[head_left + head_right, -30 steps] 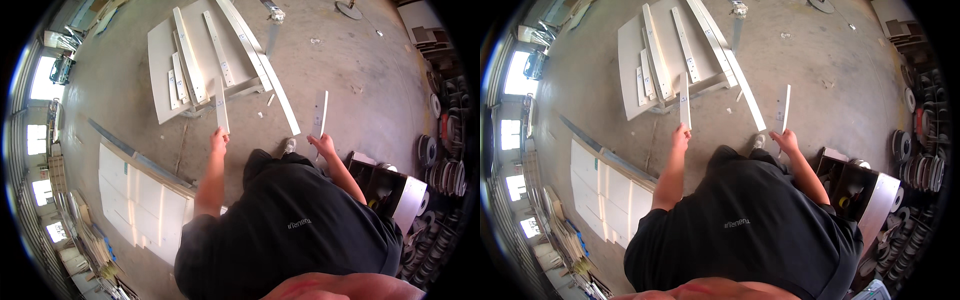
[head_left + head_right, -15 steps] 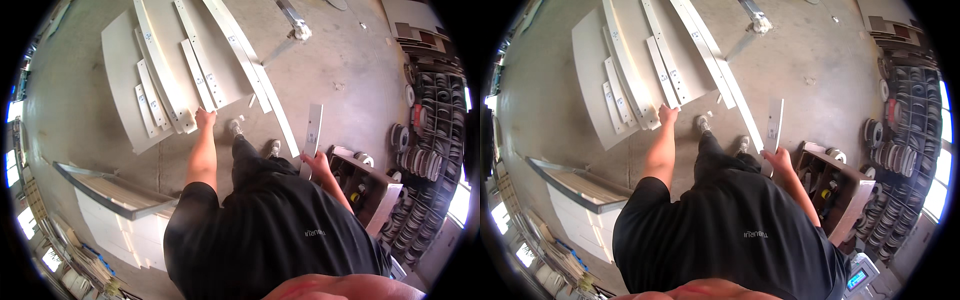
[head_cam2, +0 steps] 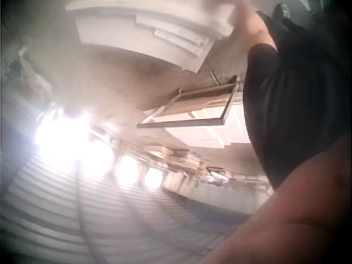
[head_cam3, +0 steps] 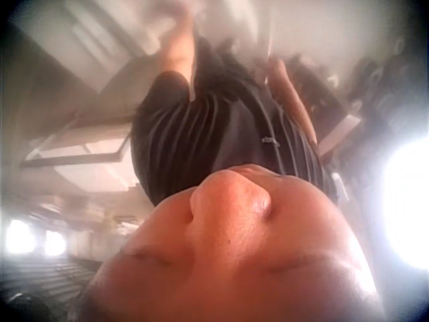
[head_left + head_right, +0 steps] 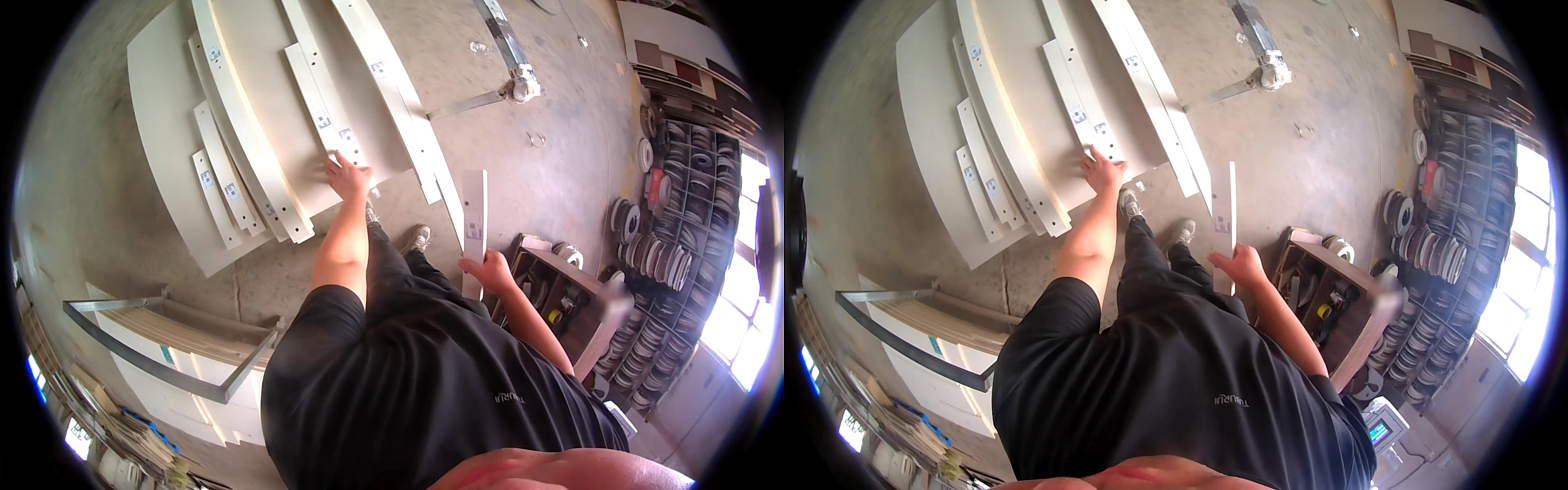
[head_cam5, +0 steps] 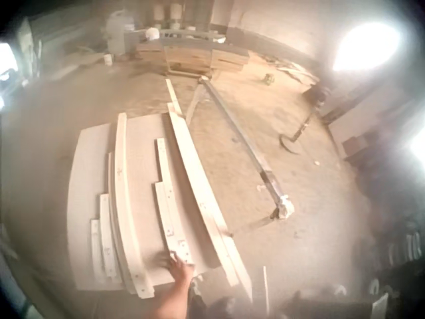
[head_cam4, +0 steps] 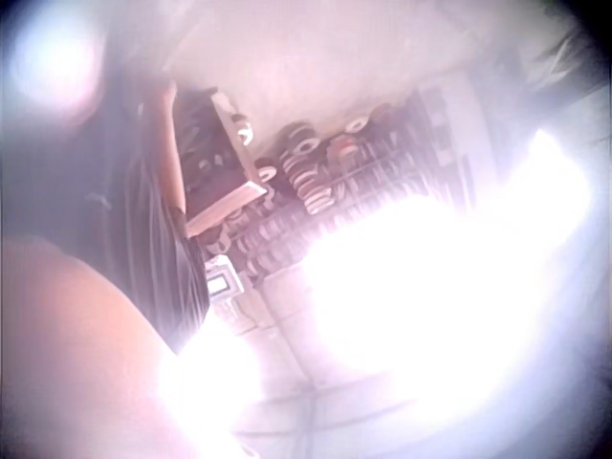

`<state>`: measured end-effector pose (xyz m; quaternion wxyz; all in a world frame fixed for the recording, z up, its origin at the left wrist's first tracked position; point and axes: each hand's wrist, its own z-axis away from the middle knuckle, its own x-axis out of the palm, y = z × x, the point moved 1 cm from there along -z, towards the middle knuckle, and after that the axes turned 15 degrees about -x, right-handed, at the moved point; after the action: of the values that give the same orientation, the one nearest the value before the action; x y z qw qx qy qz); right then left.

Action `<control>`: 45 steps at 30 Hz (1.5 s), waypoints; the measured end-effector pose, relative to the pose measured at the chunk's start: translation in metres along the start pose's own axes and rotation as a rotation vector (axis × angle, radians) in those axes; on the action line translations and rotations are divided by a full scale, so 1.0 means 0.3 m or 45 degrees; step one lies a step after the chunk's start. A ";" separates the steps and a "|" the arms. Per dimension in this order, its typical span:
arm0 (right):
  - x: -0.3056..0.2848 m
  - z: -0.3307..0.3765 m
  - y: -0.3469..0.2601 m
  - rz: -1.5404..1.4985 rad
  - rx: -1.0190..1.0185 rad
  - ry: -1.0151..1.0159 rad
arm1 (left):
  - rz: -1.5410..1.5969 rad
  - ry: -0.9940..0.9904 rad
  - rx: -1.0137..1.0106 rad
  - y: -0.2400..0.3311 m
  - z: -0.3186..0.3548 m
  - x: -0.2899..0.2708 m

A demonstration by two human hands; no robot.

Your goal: The person repeatedly picks up white rectangular panels from a pile on the floor and places them onto a conveyor belt or machine. They handle the panels one at a time, moving them from the floor to the machine and back to the pile.

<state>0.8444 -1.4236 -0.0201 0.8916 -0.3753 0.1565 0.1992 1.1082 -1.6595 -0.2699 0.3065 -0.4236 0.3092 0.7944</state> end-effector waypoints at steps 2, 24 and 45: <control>0.020 -0.102 -0.048 0.109 -0.034 -0.086 | 0.058 -0.048 -0.030 0.014 0.069 -0.047; 0.279 -0.403 -0.139 0.531 -0.543 -0.766 | 1.619 -0.864 -0.440 -0.522 0.127 -0.195; 0.338 -0.287 0.122 1.155 -1.026 -1.357 | 0.631 1.338 0.357 -1.069 2.176 -1.618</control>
<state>0.9044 -1.4392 -0.1434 0.4750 -0.4224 -0.2364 0.7349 1.2526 -1.0793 0.3682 -0.0288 -0.6305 0.6109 0.4779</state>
